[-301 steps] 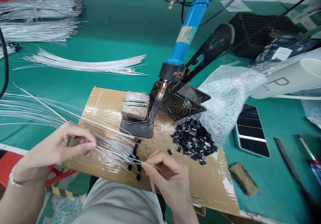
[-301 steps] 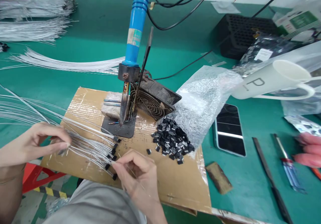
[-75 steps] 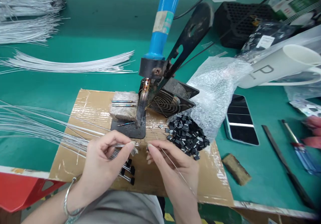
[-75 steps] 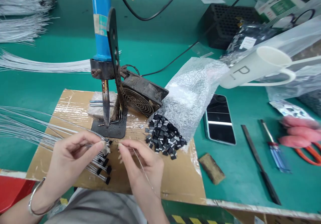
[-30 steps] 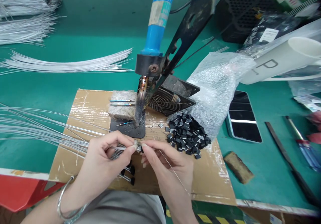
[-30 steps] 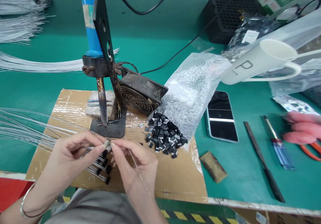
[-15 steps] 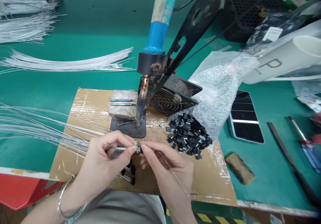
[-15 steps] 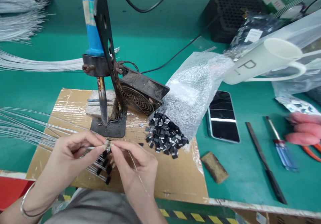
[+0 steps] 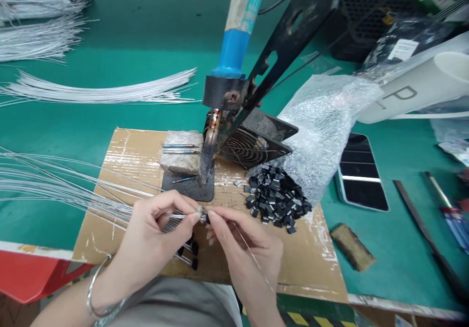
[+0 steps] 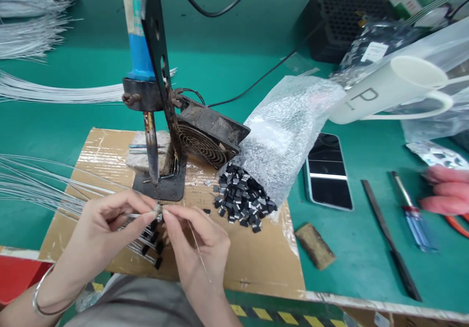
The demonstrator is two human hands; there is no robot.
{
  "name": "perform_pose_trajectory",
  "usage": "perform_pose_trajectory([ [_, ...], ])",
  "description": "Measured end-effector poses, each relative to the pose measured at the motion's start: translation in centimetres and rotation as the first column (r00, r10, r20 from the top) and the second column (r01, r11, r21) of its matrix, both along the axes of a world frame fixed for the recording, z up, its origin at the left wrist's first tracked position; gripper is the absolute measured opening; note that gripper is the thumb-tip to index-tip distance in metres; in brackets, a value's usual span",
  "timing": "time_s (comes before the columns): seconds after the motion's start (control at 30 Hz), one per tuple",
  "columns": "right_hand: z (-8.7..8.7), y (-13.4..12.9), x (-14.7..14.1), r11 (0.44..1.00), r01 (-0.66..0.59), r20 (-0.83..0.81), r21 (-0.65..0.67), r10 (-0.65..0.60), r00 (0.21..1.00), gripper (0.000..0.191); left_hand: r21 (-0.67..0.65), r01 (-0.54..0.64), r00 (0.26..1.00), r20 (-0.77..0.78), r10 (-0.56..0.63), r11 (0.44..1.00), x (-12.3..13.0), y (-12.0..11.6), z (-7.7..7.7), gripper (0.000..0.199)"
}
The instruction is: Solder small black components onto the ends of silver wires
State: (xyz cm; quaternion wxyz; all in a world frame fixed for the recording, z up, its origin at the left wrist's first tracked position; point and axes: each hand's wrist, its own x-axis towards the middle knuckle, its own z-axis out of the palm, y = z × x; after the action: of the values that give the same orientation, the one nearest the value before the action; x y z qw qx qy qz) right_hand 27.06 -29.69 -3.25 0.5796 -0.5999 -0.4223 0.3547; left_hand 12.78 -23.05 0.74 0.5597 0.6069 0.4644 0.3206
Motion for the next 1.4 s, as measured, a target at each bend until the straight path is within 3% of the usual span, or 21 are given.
perform_pose_trajectory([
  [0.17, -0.2, -0.8, 0.4, 0.999, -0.013, 0.193, 0.038, 0.005, 0.981, 0.036, 0.004, -0.04, 0.999, 0.006, 0.04, 0.999, 0.2, 0.1, -0.2, 0.012],
  [0.3, -0.1, -1.0, 0.6, 1.0, 0.002, 0.163, 0.03, -0.007, 0.987, 0.03, 0.023, -0.064, 0.998, 0.011, 0.063, 0.998, 0.4, 0.5, -0.3, 0.01],
  [0.4, 0.2, -1.0, 1.1, 0.998, 0.041, 0.192, -0.038, -0.033, 0.981, 0.014, 0.022, -0.086, 0.996, 0.004, 0.086, 0.996, 0.5, 0.7, -0.3, 0.009],
  [0.5, 0.8, -0.8, 1.5, 0.998, -0.002, 0.243, -0.056, 0.016, 0.97, 0.029, 0.024, -0.093, 0.996, 0.0, 0.093, 0.995, 0.5, 0.9, -0.2, 0.009],
  [0.57, 1.4, -0.4, 1.4, 0.999, -0.04, 0.189, -0.021, 0.043, 0.981, 0.029, 0.037, -0.099, 0.995, -0.011, 0.099, 0.994, 0.6, 0.9, -0.1, 0.009],
  [0.73, 2.8, 0.4, -0.1, 1.0, 0.007, -0.058, -0.006, -0.007, 0.998, 0.023, 0.026, -0.116, 0.993, -0.018, 0.117, 0.993, 0.9, 1.2, 0.4, 0.008],
  [0.83, 2.9, 0.6, -0.4, 0.999, 0.035, -0.051, -0.022, -0.036, 0.998, 0.022, 0.01, -0.134, 0.991, -0.006, 0.134, 0.991, 1.0, 1.4, 0.5, 0.008],
  [1.07, 2.3, 1.4, 0.7, 0.997, -0.059, -0.015, 0.039, 0.06, 0.998, 0.019, 0.06, -0.158, 0.986, -0.048, 0.161, 0.986, 0.9, 1.8, 0.4, 0.011],
  [1.4, 2.5, 2.1, 0.7, 0.999, -0.028, -0.076, 0.021, 0.03, 0.997, 0.02, 0.06, -0.161, 0.986, -0.032, 0.164, 0.985, 1.2, 2.5, 1.0, 0.011],
])
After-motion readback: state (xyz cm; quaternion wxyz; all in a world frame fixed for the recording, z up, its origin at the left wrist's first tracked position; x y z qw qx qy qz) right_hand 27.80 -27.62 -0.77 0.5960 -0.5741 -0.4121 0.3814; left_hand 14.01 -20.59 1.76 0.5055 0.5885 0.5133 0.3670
